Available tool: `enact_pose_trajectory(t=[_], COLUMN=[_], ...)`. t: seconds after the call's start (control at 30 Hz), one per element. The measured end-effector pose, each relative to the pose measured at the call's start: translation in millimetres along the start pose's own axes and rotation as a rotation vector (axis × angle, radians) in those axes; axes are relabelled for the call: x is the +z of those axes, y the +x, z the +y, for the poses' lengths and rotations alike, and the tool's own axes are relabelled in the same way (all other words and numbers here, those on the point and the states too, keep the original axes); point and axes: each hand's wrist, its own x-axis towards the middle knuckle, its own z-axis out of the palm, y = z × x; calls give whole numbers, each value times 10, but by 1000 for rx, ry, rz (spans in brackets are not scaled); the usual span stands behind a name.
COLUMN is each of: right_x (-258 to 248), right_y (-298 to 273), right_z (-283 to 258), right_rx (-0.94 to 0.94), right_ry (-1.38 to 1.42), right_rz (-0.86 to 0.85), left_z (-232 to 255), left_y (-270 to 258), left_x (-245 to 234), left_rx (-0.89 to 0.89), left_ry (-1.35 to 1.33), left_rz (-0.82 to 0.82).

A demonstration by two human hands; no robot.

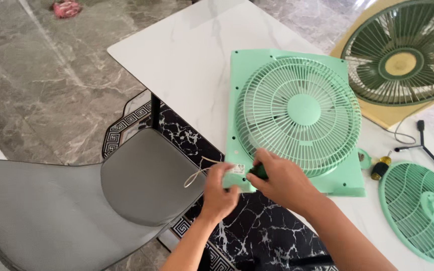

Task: The person assembles a mint green box fan on a white table. They place the fan head onto the base and use a screwdriver to tighten multiple screws around the perimeter to secure the assembly.

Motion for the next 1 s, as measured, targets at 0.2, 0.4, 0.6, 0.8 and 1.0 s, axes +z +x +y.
enact_pose_trajectory(t=[0.2,0.4,0.6,0.8,1.0], right_x=[-21,-144,-30,-50,-56], right_y=[41,-129,-38,-94,-140], right_z=[-149,-79,-82,12,39], right_rx=[47,-200,-22,-123,-213], right_ry=[-223,-59,-410,-373,-292], right_rz=[-21,26,-4,80,101], left_z=[499,576,568,442,397], left_y=[305,369,301,277,247], left_x=[-95,-185,-137,-47,-61], left_rx=[33,13,22,-2,83], left_ry=[-89,-171,-191,-214,-201], left_rz=[-259,-363,-367,-427,-423])
